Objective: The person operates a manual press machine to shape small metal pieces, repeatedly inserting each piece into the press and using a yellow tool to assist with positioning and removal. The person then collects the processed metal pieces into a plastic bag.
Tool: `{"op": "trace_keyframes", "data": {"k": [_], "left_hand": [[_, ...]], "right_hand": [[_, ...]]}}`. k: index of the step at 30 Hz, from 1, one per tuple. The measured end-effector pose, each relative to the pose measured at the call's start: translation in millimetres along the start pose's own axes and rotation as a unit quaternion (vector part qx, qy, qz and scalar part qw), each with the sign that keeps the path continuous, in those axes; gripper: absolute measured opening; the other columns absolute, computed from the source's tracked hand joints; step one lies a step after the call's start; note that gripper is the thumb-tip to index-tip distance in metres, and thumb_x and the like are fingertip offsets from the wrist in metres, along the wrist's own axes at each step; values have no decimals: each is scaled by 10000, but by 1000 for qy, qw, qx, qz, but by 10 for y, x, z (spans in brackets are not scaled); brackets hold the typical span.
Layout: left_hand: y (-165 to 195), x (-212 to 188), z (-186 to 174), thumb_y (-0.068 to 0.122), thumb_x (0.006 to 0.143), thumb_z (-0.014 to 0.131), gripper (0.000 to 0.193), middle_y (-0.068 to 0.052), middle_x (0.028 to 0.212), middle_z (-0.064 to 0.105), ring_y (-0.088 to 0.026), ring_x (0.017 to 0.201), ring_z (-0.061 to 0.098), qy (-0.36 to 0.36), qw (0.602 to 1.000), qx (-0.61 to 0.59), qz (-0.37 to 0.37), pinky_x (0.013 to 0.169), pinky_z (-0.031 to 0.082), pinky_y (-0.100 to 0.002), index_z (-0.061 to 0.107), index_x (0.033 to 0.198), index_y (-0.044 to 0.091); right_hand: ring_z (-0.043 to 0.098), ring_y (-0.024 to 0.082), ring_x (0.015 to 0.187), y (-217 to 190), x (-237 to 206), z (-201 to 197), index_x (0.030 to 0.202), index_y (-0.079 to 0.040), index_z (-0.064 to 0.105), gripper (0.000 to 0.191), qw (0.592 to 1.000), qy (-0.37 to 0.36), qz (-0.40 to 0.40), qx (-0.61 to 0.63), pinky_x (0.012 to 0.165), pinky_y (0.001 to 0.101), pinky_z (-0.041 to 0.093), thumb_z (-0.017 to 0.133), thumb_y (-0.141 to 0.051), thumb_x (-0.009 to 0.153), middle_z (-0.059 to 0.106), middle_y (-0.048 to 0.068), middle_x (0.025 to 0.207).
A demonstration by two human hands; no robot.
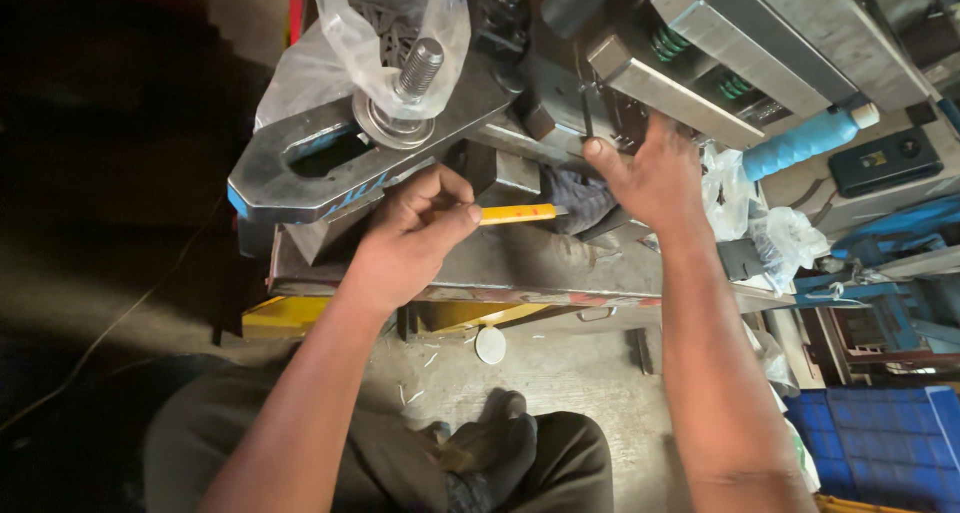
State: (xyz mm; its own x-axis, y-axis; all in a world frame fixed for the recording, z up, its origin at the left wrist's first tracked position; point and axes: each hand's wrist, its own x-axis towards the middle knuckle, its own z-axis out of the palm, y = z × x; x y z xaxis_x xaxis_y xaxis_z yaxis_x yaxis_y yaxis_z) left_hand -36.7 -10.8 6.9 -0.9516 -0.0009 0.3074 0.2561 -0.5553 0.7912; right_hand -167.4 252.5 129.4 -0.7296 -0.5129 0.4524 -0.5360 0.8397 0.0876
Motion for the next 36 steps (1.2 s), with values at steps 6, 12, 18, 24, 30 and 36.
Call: {"op": "trace_keyframes", "data": {"k": [6,12,18,24,30,36], "left_hand": [[27,8,4,63,974,670,82,93,782,503,7,658,389,11,1000,-14,-13,550,302,-200,600,956,101],[66,-34,-9,67,970,667,82,89,712,477,0,590,388,19,1000,-1,-23,498,289,-205,595,962,107],[191,-72,51,62,956,670,78,49,675,503,-25,540,430,54,998,-8,-30,461,315,-212,597,958,89],[434,-214,436,5,966,654,65,18,703,543,-38,560,458,123,990,33,60,488,351,-210,607,978,47],[702,211,640,-7,1023,632,46,32,815,524,-16,713,447,151,918,293,220,619,384,-200,596,1021,22],[645,721,754,-28,986,599,60,46,764,532,-11,670,465,156,926,278,203,582,382,-214,579,982,28]], "right_hand": [[548,534,1250,-127,-99,-36,1524,61,394,932,999,11,34,-10,1075,562,430,741,-566,928,577,322,1385],[523,510,1317,-264,-216,-128,1516,84,394,867,999,42,-3,26,1135,550,406,761,-476,966,543,319,1444],[486,509,1346,-443,-307,-338,1509,86,399,944,998,44,-32,26,1147,550,380,811,-489,884,521,315,1456],[530,438,1292,-487,168,-478,1498,-34,469,983,995,-60,-71,43,1051,517,421,815,-584,759,575,257,1400],[602,410,1154,-524,404,-479,1373,-160,544,932,987,-146,5,72,940,506,468,819,-723,683,657,182,1236],[638,395,1024,-517,382,-568,1255,-151,608,848,992,-85,-51,82,857,527,484,793,-735,668,691,126,1053]]}}
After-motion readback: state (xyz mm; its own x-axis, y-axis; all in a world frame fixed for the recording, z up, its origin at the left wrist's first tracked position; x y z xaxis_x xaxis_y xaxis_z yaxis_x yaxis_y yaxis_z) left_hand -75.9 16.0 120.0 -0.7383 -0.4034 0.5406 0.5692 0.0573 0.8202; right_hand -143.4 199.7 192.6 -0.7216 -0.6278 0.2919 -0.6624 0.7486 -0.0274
